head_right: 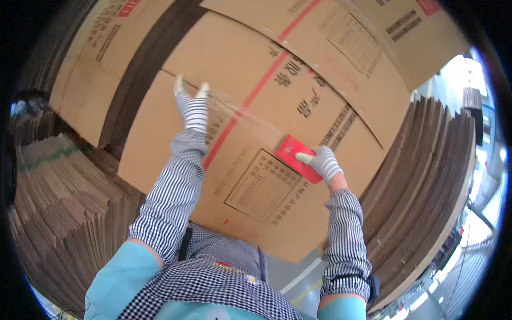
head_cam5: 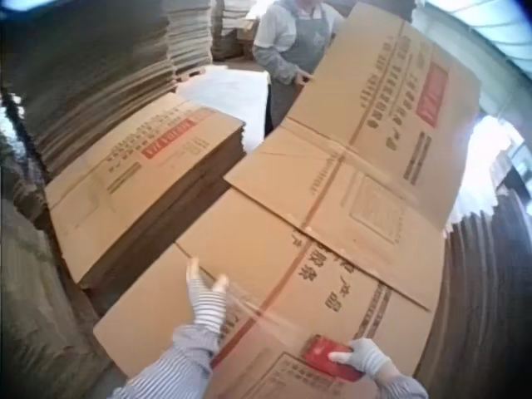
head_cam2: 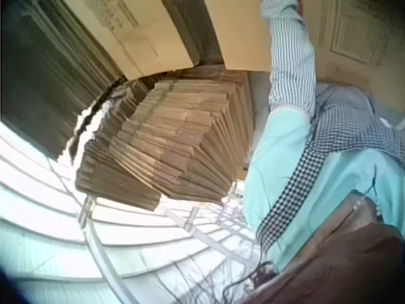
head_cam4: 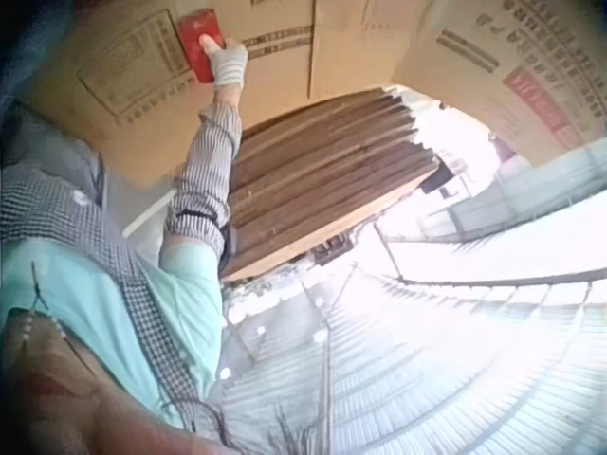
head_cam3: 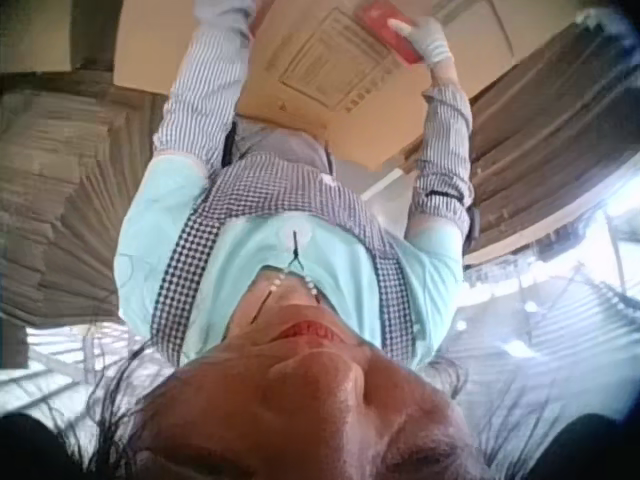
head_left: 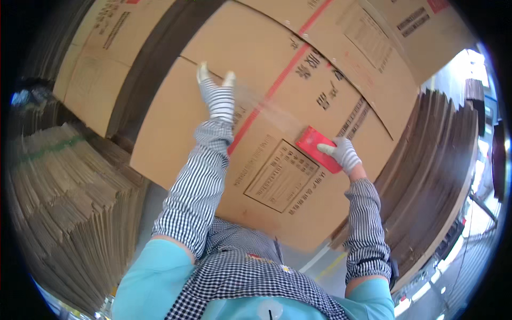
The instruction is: Sealing flattened cardboard boxes using a tape dispenser.
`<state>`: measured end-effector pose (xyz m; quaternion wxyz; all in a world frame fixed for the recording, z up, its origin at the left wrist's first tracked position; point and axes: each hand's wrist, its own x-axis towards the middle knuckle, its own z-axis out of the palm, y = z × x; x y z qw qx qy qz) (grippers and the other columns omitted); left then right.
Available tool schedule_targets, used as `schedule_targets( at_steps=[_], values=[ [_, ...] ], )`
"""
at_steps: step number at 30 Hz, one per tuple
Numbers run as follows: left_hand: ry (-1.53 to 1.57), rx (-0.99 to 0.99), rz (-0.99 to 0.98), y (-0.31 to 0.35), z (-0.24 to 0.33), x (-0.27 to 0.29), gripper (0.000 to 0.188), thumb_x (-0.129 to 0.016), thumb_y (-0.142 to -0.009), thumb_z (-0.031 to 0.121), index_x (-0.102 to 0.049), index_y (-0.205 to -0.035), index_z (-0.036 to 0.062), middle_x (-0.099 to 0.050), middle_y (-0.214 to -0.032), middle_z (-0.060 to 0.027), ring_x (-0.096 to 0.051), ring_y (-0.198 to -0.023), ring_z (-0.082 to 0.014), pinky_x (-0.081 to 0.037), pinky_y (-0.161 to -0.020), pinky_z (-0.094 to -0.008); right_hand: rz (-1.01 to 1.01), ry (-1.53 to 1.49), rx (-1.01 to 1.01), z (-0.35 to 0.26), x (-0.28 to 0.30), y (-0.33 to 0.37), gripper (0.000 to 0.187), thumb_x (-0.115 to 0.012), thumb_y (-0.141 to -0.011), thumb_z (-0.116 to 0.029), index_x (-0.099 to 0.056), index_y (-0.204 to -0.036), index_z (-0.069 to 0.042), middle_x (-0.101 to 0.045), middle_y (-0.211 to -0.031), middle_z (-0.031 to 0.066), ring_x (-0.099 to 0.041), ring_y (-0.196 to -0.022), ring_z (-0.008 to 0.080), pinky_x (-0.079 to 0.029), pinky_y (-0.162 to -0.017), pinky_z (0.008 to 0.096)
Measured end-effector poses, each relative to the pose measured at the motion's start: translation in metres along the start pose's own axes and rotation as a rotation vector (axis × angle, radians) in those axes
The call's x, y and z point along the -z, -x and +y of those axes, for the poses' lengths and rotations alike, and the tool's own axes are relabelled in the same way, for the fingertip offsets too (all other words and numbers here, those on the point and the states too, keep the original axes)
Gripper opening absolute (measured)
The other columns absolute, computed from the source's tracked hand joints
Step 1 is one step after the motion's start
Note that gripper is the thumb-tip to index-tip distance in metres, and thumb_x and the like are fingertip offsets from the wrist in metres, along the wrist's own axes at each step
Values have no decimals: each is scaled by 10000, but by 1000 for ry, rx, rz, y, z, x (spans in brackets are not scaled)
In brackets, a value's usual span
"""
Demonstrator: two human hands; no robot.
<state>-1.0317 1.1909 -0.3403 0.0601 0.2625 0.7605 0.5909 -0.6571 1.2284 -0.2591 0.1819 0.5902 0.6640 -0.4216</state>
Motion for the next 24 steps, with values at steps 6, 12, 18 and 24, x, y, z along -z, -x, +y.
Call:
schedule_targets(
  at_steps=[6,12,18,24],
  values=[
    [744,1072,-399,37,-23,-13,430,-553,-1019,177,-471,-1310,-129,-572,-1300,-306,-631,-1143,-424,-588,-940,-451,-62,-81,19,47,1,32,518,-779,-835,-427,-716,-1073,29,-693,-750,91,-654,-682,139,-542,-617,343],
    [722,1084,-415,39,-7,-15,386,-552,-1020,161,-493,-1267,-130,-554,-1299,-334,-621,-1148,-434,-589,-936,-484,-96,466,-475,130,41,58,534,-803,-730,-457,-749,-1010,-5,-751,-856,158,-738,-785,250,-575,-740,379],
    [757,1096,-415,46,-5,-31,421,-588,-1002,179,-486,-1296,-103,-553,-1313,-313,-600,-1185,-420,-552,-985,-501,-52,1237,-304,53,-18,47,219,-682,-831,-314,-781,-923,-141,-762,-919,103,-731,-892,253,-546,-728,381],
    [1009,1505,-728,80,42,-127,584,-575,-992,356,-417,-1429,3,-420,-1495,-182,-319,-1443,-323,-336,-1158,-491,255,551,-546,72,-6,177,543,-679,-779,-557,-736,-944,-43,-727,-897,214,-717,-869,344,-557,-810,445]
  ],
)
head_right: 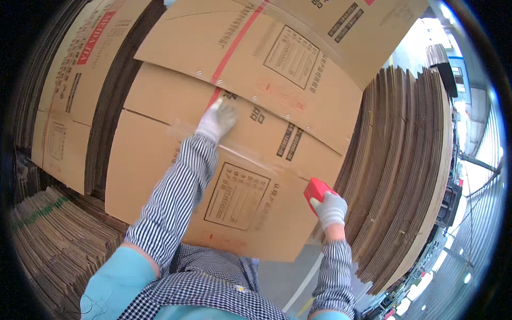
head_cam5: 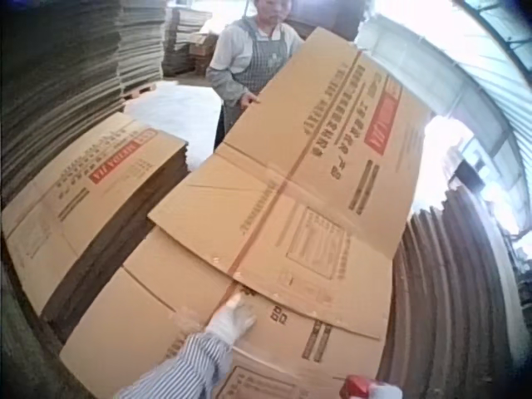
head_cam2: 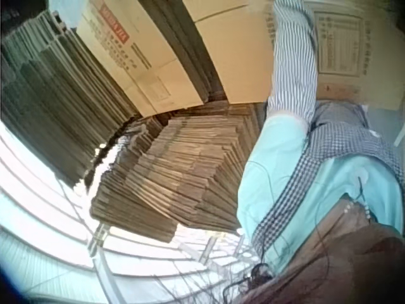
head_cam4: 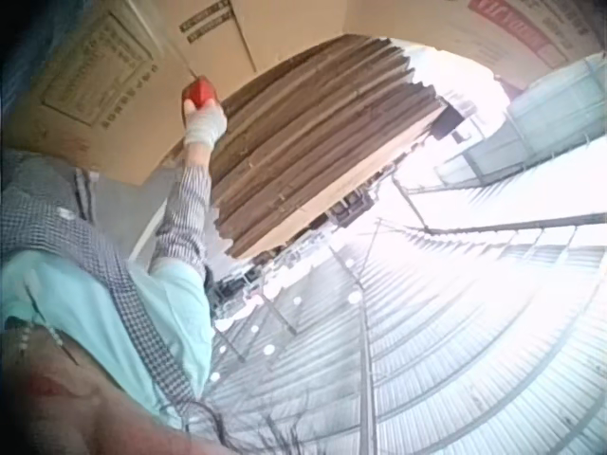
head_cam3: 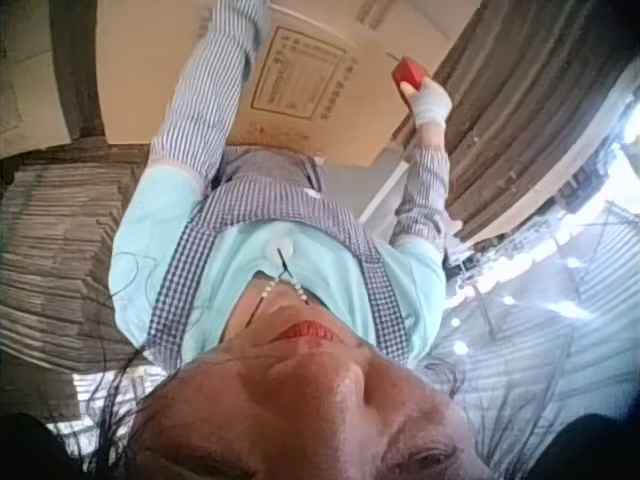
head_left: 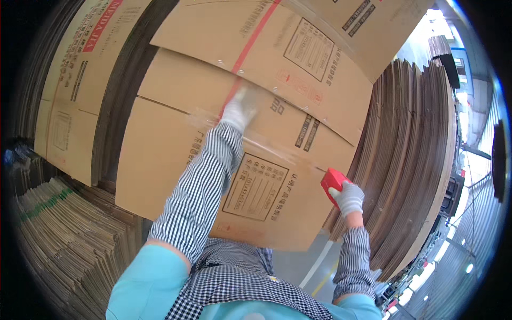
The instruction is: Sealing flattened cardboard boxes using a tape dispenser.
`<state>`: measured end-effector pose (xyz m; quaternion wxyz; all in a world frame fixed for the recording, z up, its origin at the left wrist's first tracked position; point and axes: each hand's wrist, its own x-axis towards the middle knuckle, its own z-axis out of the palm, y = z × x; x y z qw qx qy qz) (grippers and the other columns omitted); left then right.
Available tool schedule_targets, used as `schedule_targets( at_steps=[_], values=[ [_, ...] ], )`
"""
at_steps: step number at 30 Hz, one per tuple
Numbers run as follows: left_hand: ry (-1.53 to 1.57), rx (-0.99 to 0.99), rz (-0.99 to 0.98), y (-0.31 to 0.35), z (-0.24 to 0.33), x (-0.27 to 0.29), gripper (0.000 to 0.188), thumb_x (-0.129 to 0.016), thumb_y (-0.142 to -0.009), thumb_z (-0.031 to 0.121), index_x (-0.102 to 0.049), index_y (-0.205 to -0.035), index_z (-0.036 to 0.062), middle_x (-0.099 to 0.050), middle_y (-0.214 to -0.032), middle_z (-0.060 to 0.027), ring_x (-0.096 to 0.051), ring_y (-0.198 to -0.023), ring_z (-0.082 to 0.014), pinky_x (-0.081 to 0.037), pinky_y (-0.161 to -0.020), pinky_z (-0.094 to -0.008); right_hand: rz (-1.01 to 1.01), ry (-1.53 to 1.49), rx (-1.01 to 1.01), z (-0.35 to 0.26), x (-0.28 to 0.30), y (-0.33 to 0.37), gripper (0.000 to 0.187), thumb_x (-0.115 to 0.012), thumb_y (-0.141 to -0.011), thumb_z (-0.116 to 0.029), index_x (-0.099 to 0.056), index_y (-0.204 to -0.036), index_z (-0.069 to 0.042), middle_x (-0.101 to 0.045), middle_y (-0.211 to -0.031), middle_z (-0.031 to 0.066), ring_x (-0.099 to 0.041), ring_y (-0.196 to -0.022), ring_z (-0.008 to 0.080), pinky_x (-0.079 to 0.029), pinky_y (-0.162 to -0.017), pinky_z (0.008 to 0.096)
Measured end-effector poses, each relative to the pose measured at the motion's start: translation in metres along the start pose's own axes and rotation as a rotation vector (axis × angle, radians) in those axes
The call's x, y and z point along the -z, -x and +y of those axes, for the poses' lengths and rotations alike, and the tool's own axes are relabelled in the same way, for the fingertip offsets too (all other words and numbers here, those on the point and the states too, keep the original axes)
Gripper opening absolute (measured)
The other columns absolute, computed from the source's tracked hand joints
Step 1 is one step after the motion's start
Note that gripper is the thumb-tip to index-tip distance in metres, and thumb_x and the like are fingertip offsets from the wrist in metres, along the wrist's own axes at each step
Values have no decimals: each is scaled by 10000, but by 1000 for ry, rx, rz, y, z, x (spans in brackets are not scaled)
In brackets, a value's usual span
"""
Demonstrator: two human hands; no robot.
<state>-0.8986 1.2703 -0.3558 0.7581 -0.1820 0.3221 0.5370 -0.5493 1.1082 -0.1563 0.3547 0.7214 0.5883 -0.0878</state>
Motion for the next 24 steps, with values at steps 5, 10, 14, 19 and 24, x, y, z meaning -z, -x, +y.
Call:
schedule_targets(
  at_steps=[5,10,14,19,24],
  values=[
    [-383,-134,-180,-91,-28,-2,556,-595,-989,321,-422,-1464,90,-439,-1507,-146,-394,-1392,-344,-360,-1148,-522,-20,-205,-216,66,-82,112,598,-727,-753,-607,-720,-964,-48,-713,-863,224,-695,-826,393,-546,-774,463],
    [-326,-156,-65,46,-22,15,536,-644,-975,303,-469,-1395,20,-549,-1396,-138,-512,-1292,-324,-433,-1096,-499,-209,-293,-347,90,-157,204,571,-755,-757,-561,-730,-960,-28,-728,-880,198,-708,-843,365,-551,-770,446],
    [-1282,-316,-189,220,-50,97,483,-614,-996,280,-494,-1349,-27,-564,-1358,-128,-534,-1243,-246,-475,-1065,-356,-483,-318,-398,113,-281,269,623,-780,-740,-556,-736,-1078,-35,-741,-916,188,-724,-877,334,-564,-805,411],
    [-472,-48,137,410,-107,213,569,-642,-976,331,-427,-1432,67,-484,-1427,-136,-528,-1277,-307,-487,-1034,-538,-714,-564,-504,92,-353,341,614,-805,-737,-507,-734,-1089,-8,-746,-974,187,-733,-899,300,-567,-816,382],
    [-467,-205,436,433,-139,309,589,-656,-961,372,-468,-1381,6,-549,-1344,-190,-587,-1201,-326,-553,-953,-490,-602,-767,-345,98,-409,386,596,-766,-758,-539,-743,-1051,-21,-746,-951,188,-728,-909,311,-571,-777,395]
  ],
)
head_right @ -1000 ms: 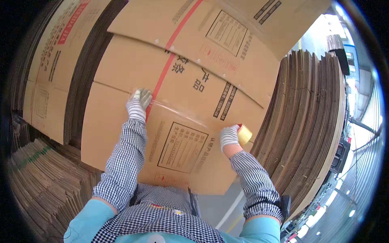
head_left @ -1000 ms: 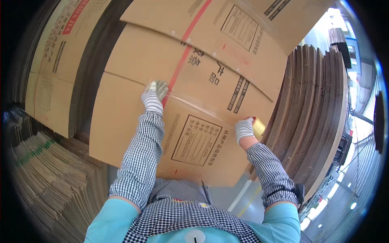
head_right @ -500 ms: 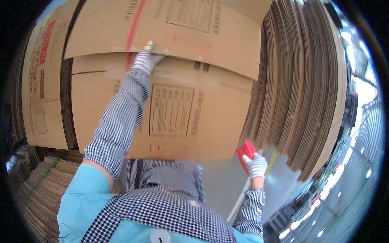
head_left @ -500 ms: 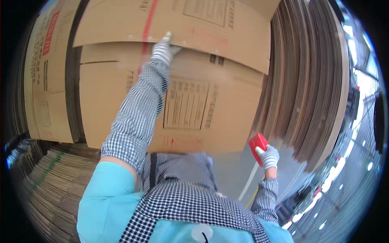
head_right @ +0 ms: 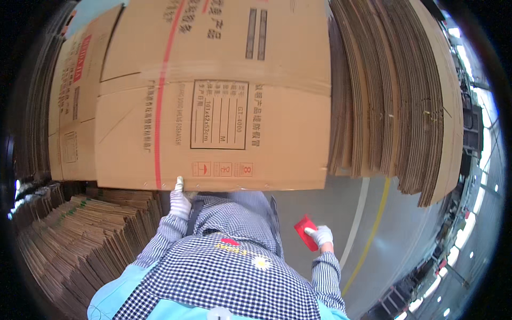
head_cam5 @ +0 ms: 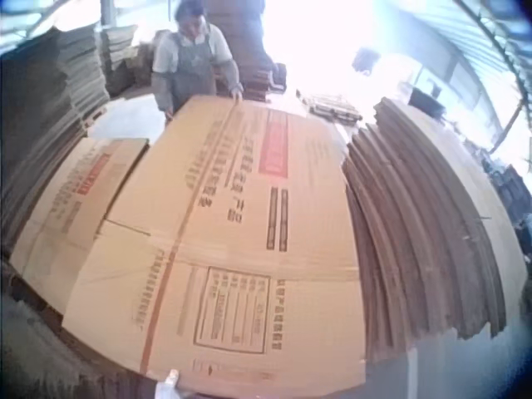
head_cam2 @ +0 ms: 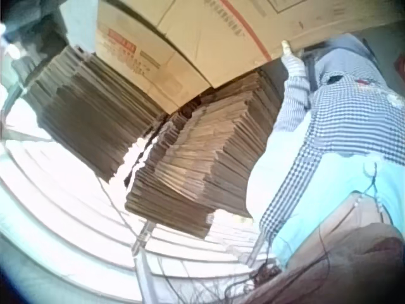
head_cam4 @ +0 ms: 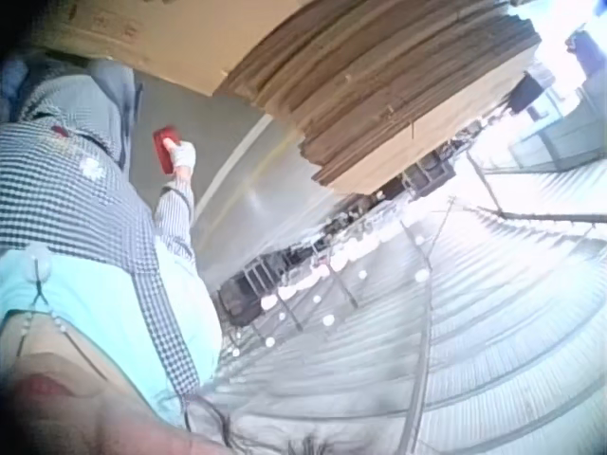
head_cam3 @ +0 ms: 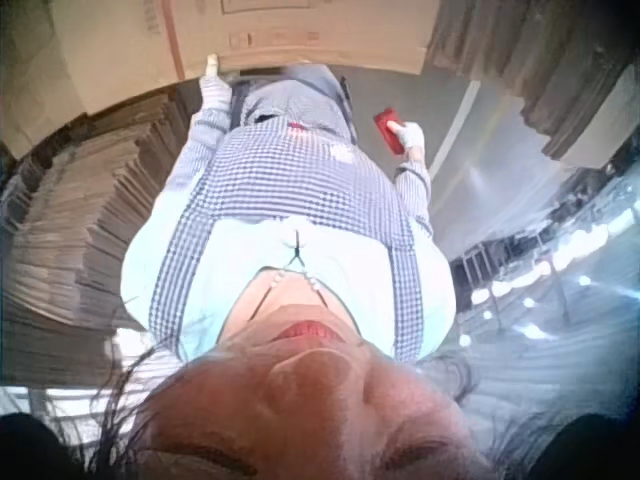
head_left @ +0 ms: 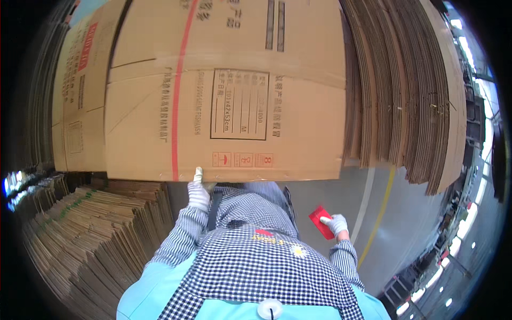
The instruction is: Sealing flattened cardboard boxes using a tape dispenser.
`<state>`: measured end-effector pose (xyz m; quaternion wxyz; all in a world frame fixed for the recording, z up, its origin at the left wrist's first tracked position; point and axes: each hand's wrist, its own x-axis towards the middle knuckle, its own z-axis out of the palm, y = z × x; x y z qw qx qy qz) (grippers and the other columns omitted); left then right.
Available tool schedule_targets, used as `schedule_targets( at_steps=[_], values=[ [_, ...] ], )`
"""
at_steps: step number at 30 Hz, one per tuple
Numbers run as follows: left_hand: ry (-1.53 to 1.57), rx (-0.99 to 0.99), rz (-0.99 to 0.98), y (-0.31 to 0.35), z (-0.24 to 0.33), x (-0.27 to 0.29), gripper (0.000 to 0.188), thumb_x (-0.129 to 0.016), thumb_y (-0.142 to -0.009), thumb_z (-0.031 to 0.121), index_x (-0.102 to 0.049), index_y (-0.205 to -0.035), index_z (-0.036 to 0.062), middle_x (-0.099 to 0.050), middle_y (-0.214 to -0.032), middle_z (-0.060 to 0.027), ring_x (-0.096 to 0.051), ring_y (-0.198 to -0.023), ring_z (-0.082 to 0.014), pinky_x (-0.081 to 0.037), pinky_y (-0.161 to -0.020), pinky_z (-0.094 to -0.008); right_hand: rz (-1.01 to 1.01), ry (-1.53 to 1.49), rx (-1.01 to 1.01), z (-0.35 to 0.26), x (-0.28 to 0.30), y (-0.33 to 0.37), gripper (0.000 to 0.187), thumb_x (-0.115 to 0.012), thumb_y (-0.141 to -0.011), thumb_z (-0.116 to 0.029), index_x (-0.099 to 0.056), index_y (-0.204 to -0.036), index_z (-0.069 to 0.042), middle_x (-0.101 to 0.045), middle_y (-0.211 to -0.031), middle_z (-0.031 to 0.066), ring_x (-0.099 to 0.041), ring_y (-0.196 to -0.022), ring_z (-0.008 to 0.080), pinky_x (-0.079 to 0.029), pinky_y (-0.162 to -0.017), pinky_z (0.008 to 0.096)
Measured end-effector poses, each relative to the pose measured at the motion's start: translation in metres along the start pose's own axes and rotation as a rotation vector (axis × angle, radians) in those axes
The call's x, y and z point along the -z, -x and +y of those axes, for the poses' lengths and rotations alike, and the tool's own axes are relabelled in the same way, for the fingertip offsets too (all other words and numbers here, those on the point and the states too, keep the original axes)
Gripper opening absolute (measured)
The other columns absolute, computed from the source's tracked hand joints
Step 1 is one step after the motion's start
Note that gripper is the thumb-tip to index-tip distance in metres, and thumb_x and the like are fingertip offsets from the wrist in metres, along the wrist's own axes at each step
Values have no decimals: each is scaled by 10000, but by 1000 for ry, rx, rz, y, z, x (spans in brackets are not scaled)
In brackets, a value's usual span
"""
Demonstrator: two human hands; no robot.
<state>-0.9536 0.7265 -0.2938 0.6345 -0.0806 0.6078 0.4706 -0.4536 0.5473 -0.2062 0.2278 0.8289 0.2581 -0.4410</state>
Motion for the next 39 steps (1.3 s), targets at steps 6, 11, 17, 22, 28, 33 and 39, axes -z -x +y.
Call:
schedule_targets(
  at_steps=[6,11,17,22,28,33,39],
  values=[
    [87,-133,175,-76,-16,5,746,-554,-930,649,-580,-1239,-29,-690,-1063,-188,-709,-900,-303,-623,-688,-448,115,-90,205,28,-23,10,525,-808,-720,-455,-736,-875,41,-726,-805,213,-722,-743,315,-556,-628,436],
    [798,327,-301,-69,-113,-98,692,-816,-836,228,-472,-1434,174,-509,-1468,-95,-417,-1381,-355,-351,-1092,-676,157,51,281,59,-30,-42,433,-836,-736,-382,-738,-828,29,-714,-743,116,-679,-681,208,-537,-650,389],
    [332,218,-172,-57,-99,-100,716,-843,-805,353,-535,-1375,49,-619,-1321,-156,-559,-1237,-309,-448,-1052,-473,90,13,376,-50,-19,-8,433,-831,-755,-389,-739,-844,25,-701,-747,95,-643,-675,193,-515,-638,378],
    [242,0,20,18,12,-111,682,-878,-727,422,-667,-1186,-35,-706,-1095,-147,-636,-986,-248,-496,-901,-372,110,10,423,-129,58,37,433,-827,-771,-395,-741,-857,21,-690,-750,78,-614,-670,181,-497,-628,368],
    [569,-585,-12,64,305,109,460,-725,-895,353,-668,-1163,-16,-698,-1057,-76,-635,-962,-198,-500,-913,-344,71,13,464,-264,38,112,434,-823,-791,-402,-743,-873,17,-676,-753,58,-579,-664,166,-475,-616,357],
    [473,-526,134,-22,415,244,461,-759,-873,232,-638,-1256,6,-681,-1204,-147,-620,-1132,-261,-479,-989,-399,61,1,368,-357,8,166,434,-819,-807,-407,-744,-886,13,-665,-756,41,-549,-659,153,-457,-606,347],
    [349,-377,482,-100,566,357,497,-776,-850,247,-632,-1225,-45,-690,-1159,-169,-645,-1052,-290,-500,-946,-416,69,-30,225,-431,-32,227,435,-815,-827,-414,-746,-902,8,-652,-759,21,-514,-653,139,-435,-594,336]
  ],
)
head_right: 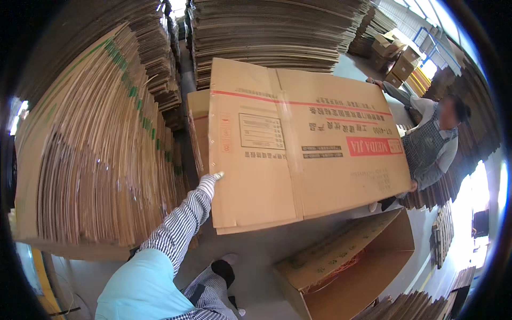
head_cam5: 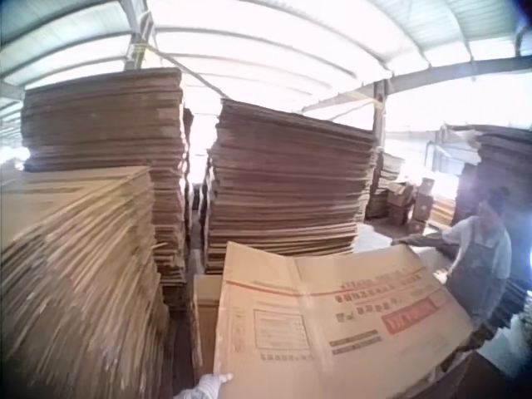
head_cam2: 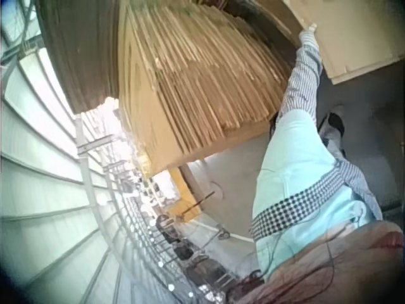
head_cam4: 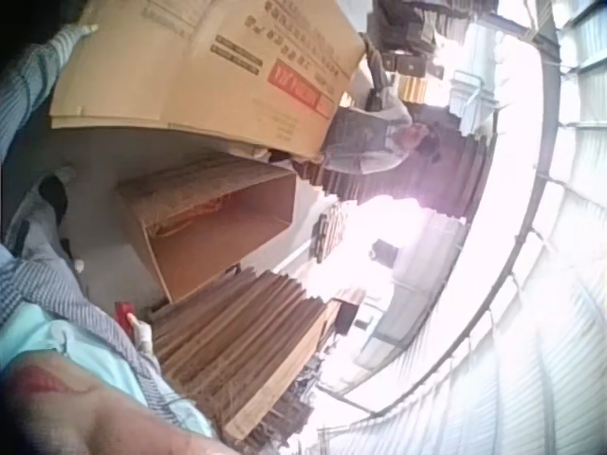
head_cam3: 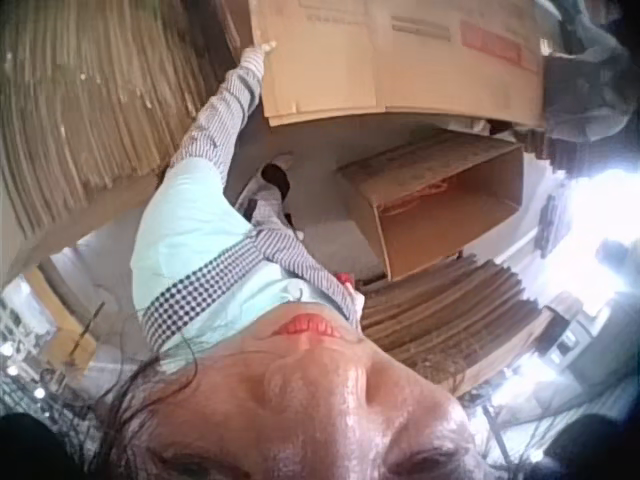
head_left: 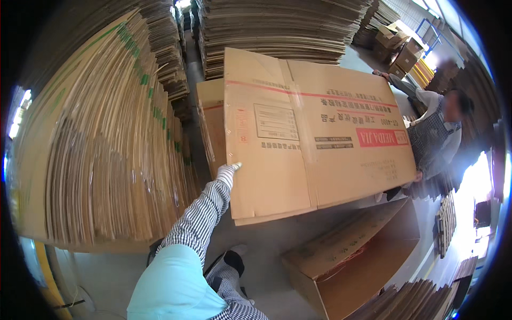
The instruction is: Sealing flattened cardboard boxes using a tape dispenser.
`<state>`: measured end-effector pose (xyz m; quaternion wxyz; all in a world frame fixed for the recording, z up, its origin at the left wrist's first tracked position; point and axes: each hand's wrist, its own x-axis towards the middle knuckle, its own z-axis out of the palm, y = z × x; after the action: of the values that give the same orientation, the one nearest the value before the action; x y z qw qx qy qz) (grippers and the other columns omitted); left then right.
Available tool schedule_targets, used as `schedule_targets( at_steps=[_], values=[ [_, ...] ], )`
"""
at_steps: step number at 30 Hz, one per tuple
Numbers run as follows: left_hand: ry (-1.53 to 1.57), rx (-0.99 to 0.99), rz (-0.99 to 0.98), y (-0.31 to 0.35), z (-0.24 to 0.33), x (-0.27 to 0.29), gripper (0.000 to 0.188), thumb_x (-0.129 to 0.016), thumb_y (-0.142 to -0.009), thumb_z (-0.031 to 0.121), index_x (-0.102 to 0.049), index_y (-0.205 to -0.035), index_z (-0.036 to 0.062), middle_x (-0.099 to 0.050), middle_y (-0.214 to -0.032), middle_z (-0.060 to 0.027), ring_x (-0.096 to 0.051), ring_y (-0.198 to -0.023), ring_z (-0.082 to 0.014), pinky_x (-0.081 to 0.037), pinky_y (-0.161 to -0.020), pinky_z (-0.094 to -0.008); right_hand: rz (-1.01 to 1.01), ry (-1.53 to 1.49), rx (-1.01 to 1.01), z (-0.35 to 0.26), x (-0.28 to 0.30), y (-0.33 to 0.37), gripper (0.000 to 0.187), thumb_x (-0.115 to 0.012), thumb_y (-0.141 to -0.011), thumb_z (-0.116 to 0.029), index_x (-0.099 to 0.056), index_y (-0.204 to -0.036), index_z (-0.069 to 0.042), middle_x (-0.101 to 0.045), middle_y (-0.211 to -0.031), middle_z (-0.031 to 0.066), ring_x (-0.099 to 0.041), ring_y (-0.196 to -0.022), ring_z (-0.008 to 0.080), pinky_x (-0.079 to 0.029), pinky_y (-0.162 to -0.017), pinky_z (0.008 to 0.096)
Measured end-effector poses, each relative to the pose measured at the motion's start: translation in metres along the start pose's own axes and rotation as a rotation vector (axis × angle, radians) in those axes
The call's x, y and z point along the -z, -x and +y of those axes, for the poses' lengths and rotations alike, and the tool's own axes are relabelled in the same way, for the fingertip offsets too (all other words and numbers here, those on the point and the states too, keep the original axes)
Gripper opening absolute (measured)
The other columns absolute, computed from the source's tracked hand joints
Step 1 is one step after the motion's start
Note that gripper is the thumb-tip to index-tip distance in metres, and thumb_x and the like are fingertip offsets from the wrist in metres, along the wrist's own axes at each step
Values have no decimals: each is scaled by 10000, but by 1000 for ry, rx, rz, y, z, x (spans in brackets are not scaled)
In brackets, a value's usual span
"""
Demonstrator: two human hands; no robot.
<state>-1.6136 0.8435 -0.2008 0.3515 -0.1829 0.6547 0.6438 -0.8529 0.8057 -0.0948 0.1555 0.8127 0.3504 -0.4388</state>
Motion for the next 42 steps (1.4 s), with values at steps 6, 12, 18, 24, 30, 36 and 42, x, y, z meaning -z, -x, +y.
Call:
schedule_targets(
  at_steps=[6,12,18,24,30,36,42],
  values=[
    [363,31,-56,-172,-31,95,543,-786,-832,315,-609,-1259,31,-678,-1148,-152,-645,-1028,-304,-517,-924,-454,-142,-6,29,-19,-14,-4,405,-804,-840,-384,-742,-893,13,-655,-759,14,-515,-645,132,-428,-582,338],
    [-425,144,241,-267,-90,51,789,-788,-808,499,-551,-1351,-20,-577,-1381,-190,-556,-1232,-313,-411,-1068,-441,-72,58,-24,19,6,-20,340,-786,-854,-333,-735,-911,-2,-689,-804,48,-596,-687,172,-467,-620,347],
    [-105,-151,254,-338,-27,156,634,-786,-849,288,-539,-1344,-22,-627,-1287,-193,-618,-1069,-301,-491,-942,-444,-57,-22,98,28,-1,-57,219,-773,-844,-201,-713,-865,8,-666,-776,41,-576,-627,158,-457,-550,340],
    [-412,-442,72,-201,-65,8,645,-613,-962,160,-312,-1494,-44,-458,-1476,-203,-491,-1299,-314,-397,-1104,-409,151,264,-148,-24,23,49,476,-850,-719,-399,-751,-899,30,-735,-813,103,-691,-758,224,-523,-663,402],
    [-1115,-595,246,-119,-200,33,565,-580,-990,188,-394,-1455,-74,-469,-1455,-283,-465,-1347,-368,-353,-1157,-420,40,320,-114,11,26,-14,649,-744,-770,-595,-740,-1057,-13,-719,-1098,182,-683,-1017,334,-514,-891,428],
    [-938,-695,-728,214,-370,-205,605,-648,-872,15,-433,-1437,-10,-387,-1532,-206,-380,-1414,-337,-272,-1207,-408,103,21,-256,195,38,-2,608,-751,-773,-592,-756,-982,-22,-741,-988,148,-686,-978,301,-509,-884,414],
    [-599,-988,-1325,480,-469,-369,457,-691,-831,43,-616,-1281,27,-577,-1328,-157,-489,-1303,-319,-356,-1138,-417,87,-323,-352,358,19,-29,763,-784,-736,-585,-676,-1208,5,-656,-1256,224,-619,-1199,338,-471,-1008,423]
  ],
)
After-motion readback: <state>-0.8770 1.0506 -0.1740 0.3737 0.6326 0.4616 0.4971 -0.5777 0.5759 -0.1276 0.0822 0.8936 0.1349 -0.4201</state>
